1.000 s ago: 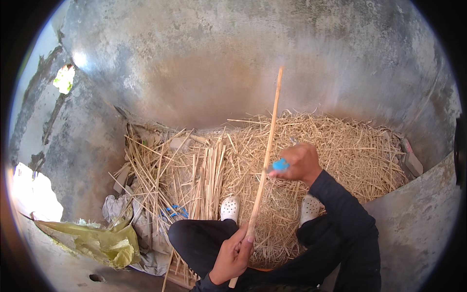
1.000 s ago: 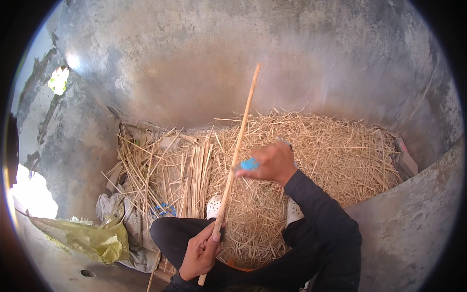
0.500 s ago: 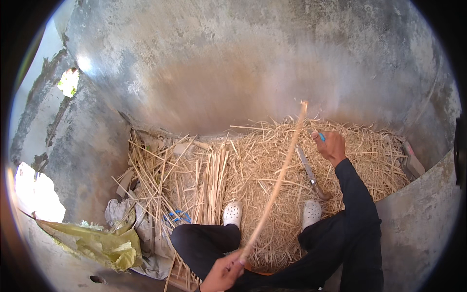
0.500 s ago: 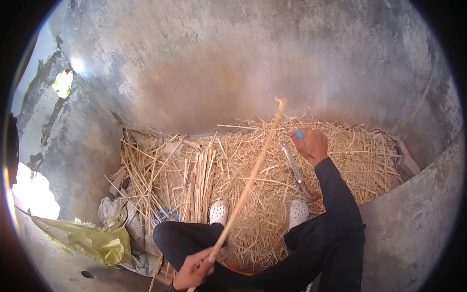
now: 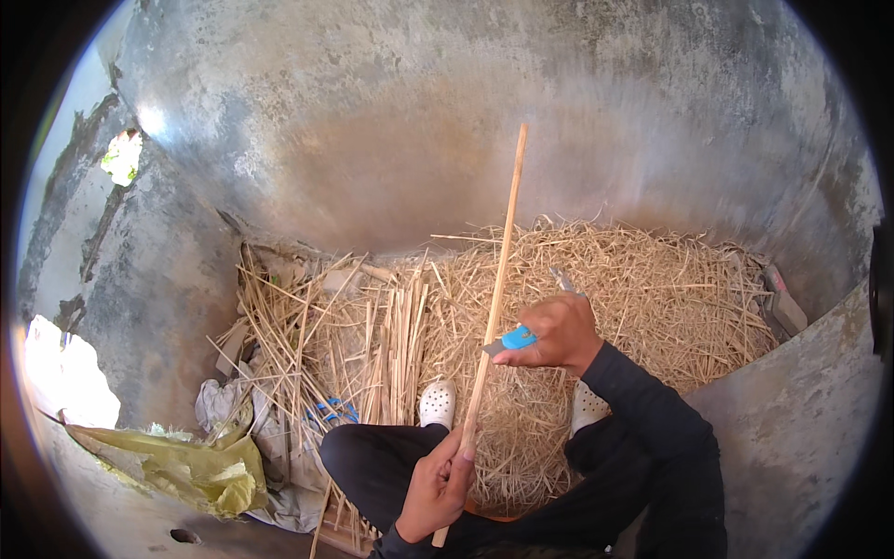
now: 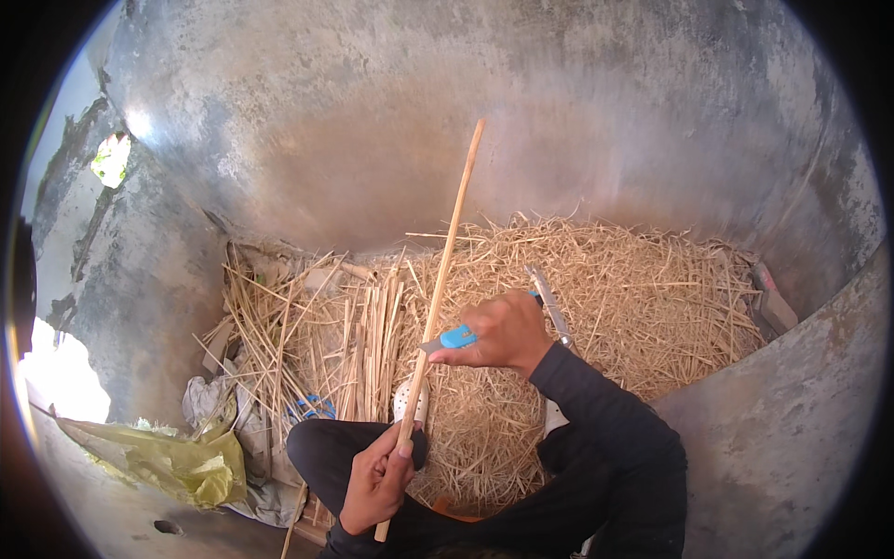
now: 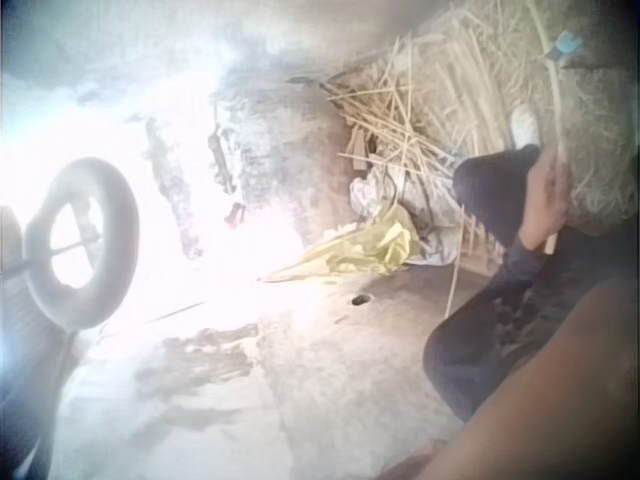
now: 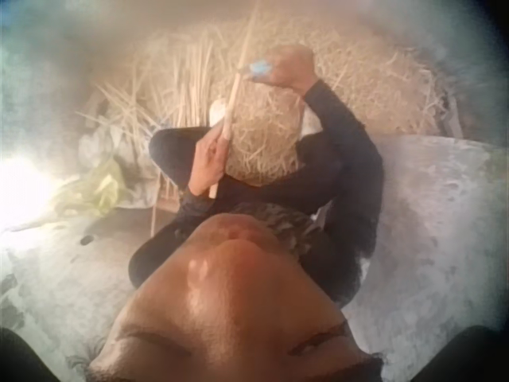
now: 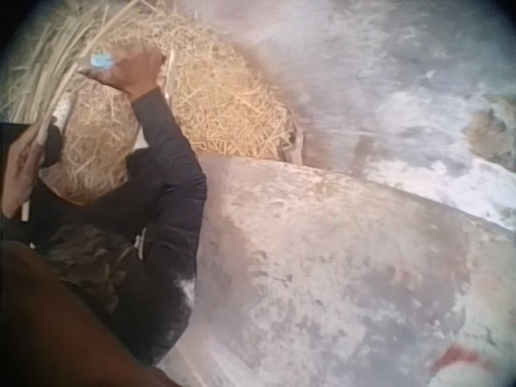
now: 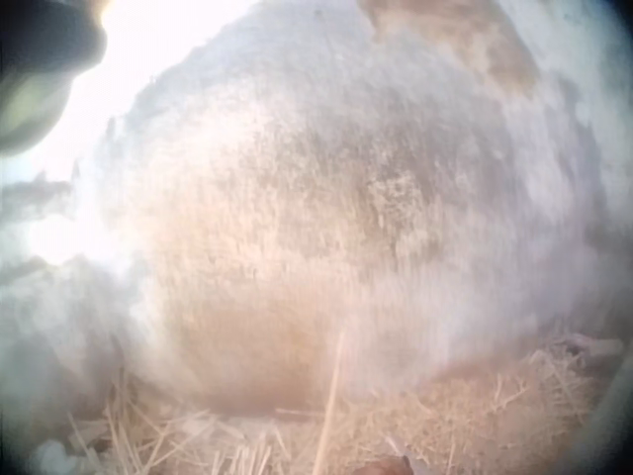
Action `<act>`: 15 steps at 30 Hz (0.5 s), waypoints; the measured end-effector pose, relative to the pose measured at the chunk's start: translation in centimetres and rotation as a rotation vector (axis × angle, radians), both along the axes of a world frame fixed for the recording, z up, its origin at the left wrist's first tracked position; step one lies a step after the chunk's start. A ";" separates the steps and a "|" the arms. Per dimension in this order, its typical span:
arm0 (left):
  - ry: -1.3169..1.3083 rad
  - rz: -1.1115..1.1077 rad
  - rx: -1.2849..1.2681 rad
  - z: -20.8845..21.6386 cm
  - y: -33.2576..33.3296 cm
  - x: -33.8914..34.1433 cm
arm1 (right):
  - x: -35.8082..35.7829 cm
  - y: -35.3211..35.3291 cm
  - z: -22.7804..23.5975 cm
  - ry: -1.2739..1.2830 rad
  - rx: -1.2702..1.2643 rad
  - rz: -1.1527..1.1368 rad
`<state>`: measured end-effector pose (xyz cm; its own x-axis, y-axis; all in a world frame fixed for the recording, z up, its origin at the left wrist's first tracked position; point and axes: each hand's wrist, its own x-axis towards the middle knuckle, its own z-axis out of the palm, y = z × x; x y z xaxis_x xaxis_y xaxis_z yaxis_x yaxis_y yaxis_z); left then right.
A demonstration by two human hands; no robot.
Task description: The person sits on a straw-covered floor and uses a blue utility knife to shave the outer layer off a long bamboo stick. They hold the stick with their left hand and scrape along its length with the knife in their right hand, creating thin shavings that fall onto the straw.
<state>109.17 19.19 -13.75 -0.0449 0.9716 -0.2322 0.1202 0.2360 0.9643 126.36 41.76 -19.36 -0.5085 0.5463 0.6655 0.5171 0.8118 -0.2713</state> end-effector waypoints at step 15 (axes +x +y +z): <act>0.088 -0.007 0.014 -1.2 -0.9 -0.4 | -0.2 -0.9 -0.5 -0.055 0.034 0.115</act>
